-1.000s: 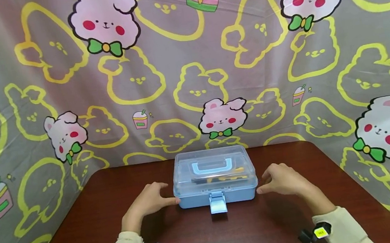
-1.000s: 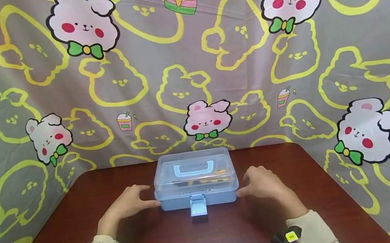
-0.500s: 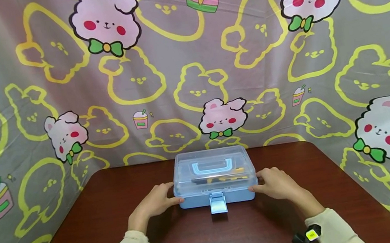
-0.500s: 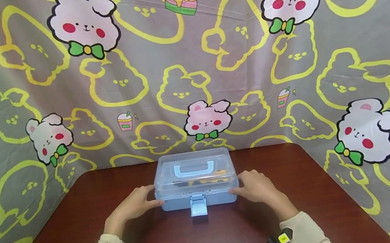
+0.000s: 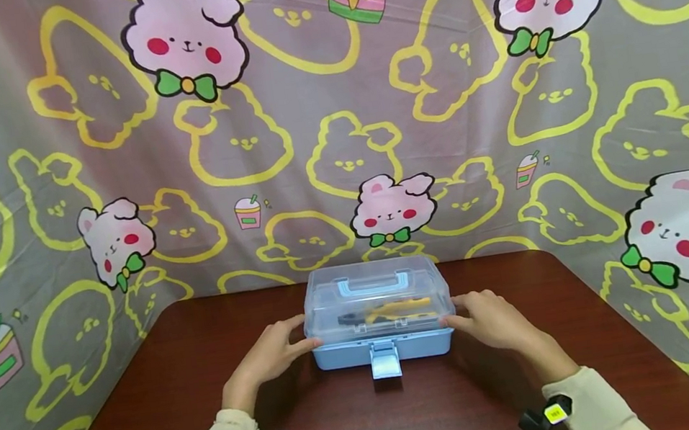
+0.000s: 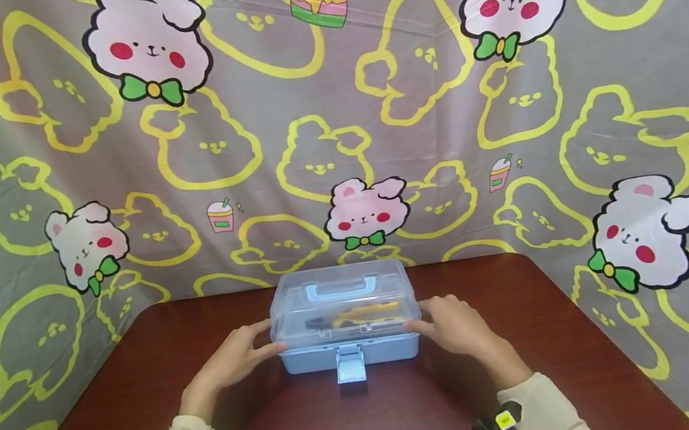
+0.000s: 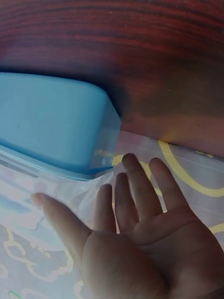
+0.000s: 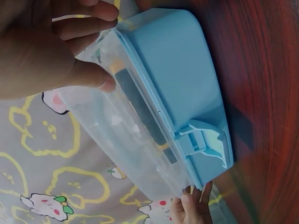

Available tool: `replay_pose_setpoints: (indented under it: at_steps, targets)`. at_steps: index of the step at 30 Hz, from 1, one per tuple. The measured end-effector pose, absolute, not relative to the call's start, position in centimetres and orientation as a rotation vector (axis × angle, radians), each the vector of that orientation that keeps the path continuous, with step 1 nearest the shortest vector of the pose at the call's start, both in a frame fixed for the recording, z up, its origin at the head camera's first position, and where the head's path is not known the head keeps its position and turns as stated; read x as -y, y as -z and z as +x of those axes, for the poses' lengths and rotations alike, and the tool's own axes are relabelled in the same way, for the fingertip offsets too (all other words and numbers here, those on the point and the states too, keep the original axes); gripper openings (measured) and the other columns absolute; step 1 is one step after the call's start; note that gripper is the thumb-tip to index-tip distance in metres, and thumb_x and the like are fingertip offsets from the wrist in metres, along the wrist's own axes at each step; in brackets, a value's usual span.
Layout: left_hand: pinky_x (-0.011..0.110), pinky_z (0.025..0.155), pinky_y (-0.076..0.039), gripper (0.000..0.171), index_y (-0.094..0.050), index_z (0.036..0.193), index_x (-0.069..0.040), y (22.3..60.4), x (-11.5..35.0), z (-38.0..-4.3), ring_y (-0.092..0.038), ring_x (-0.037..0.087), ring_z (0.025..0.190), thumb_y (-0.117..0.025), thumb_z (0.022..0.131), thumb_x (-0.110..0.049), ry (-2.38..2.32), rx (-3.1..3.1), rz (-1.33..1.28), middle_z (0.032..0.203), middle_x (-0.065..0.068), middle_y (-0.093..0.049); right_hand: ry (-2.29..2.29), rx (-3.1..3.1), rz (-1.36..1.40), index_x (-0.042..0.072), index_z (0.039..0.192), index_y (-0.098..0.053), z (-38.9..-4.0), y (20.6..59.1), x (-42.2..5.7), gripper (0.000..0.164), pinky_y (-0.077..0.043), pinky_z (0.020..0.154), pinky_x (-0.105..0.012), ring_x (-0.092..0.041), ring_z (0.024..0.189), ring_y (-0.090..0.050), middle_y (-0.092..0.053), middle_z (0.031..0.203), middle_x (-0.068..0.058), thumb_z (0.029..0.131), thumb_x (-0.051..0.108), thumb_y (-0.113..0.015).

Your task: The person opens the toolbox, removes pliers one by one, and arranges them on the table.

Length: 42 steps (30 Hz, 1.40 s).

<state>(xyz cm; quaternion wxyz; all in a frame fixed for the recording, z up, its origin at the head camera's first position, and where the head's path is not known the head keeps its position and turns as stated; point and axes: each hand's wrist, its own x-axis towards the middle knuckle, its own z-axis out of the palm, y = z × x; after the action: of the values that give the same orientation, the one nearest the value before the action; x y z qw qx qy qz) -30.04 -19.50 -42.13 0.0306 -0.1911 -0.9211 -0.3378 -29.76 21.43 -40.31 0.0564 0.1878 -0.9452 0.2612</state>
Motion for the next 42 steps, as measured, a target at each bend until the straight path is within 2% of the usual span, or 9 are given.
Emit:
replay_pose_setpoints:
  at_steps: [3,6,11,17,22,26,33,37,42]
  targets:
    - [0.057,0.11,-0.038,0.076,-0.045,0.154,0.0,42.2,19.6,-30.3,-0.048,0.035,0.139,-0.074,0.097,-0.041,1.106,2.796,-0.601,0.152,0.016,-0.051,-0.779,2.833,0.568,0.001,0.127,-0.072,-30.0,40.3,-21.5,0.052,-0.052,0.066,-0.037,-0.016,0.075,-0.061,-0.076,0.1,-0.003,0.095,0.042,-0.076]
    - [0.058,0.112,-0.035,0.077,-0.037,0.16,-0.004,42.2,19.6,-30.4,-0.043,0.036,0.142,-0.071,0.1,-0.037,1.156,2.74,-0.64,0.157,0.015,-0.044,-0.767,2.793,0.547,-0.003,0.13,-0.069,-30.2,40.3,-21.5,0.06,-0.057,0.078,-0.045,-0.022,0.089,-0.067,-0.075,0.113,-0.011,0.095,0.046,-0.074]
    - [0.058,0.111,-0.036,0.077,-0.029,0.164,-0.01,42.6,19.7,-30.7,-0.042,0.039,0.142,-0.069,0.102,-0.031,1.246,2.672,-0.665,0.161,0.014,-0.039,-0.81,2.692,0.587,-0.006,0.133,-0.065,-30.9,40.8,-21.5,0.064,-0.052,0.093,-0.056,-0.035,0.112,-0.066,-0.069,0.126,-0.02,0.097,0.047,-0.071]
    - [0.058,0.111,-0.035,0.079,-0.025,0.166,-0.016,43.0,19.7,-30.9,-0.041,0.039,0.143,-0.068,0.102,-0.035,1.292,2.64,-0.659,0.162,0.012,-0.038,-0.926,2.544,0.662,-0.004,0.138,-0.062,-32.1,42.5,-21.9,0.06,-0.047,0.101,-0.059,-0.038,0.123,-0.06,-0.064,0.135,-0.02,0.097,0.036,-0.075]
    - [0.057,0.114,-0.032,0.077,-0.03,0.164,-0.014,43.1,19.6,-31.0,-0.039,0.035,0.145,-0.067,0.101,-0.04,1.238,2.622,-0.646,0.162,0.01,-0.039,-0.964,2.443,0.704,-0.003,0.138,-0.061,-32.7,43.6,-21.9,0.053,-0.05,0.097,-0.056,-0.033,0.117,-0.062,-0.064,0.134,-0.018,0.097,0.028,-0.075]
    - [0.057,0.111,-0.036,0.075,-0.034,0.162,-0.012,43.0,19.7,-30.9,-0.04,0.033,0.145,-0.068,0.101,-0.039,1.206,2.603,-0.645,0.16,0.01,-0.041,-0.982,2.395,0.722,-0.004,0.136,-0.061,-32.7,44.1,-21.7,0.05,-0.052,0.093,-0.054,-0.031,0.111,-0.062,-0.065,0.131,-0.018,0.097,0.022,-0.076]
    - [0.061,0.104,-0.042,0.067,-0.043,0.157,-0.006,42.4,19.6,-30.6,-0.045,0.033,0.141,-0.069,0.101,-0.033,1.224,2.533,-0.699,0.156,0.012,-0.047,-0.919,2.296,0.716,-0.009,0.13,-0.06,-32.4,44.5,-21.4,0.043,-0.047,0.096,-0.061,-0.042,0.117,-0.06,-0.066,0.124,-0.023,0.095,0.011,-0.076]
    - [0.06,0.105,-0.042,0.067,-0.045,0.156,-0.005,41.9,19.5,-30.4,-0.045,0.032,0.141,-0.068,0.101,-0.035,1.225,2.519,-0.695,0.154,0.013,-0.048,-0.95,2.259,0.702,-0.009,0.127,-0.06,-32.0,44.2,-21.1,0.038,-0.049,0.091,-0.061,-0.04,0.112,-0.063,-0.067,0.122,-0.023,0.096,0.01,-0.074]
    - [0.059,0.103,-0.044,0.065,-0.049,0.154,-0.005,41.5,19.3,-30.3,-0.049,0.032,0.138,-0.069,0.1,-0.036,1.237,2.482,-0.688,0.15,0.016,-0.053,-0.968,2.212,0.677,-0.005,0.12,-0.063,-31.7,43.8,-21.0,0.031,-0.055,0.077,-0.042,-0.025,0.094,-0.067,-0.072,0.113,-0.016,0.095,0.01,-0.075]
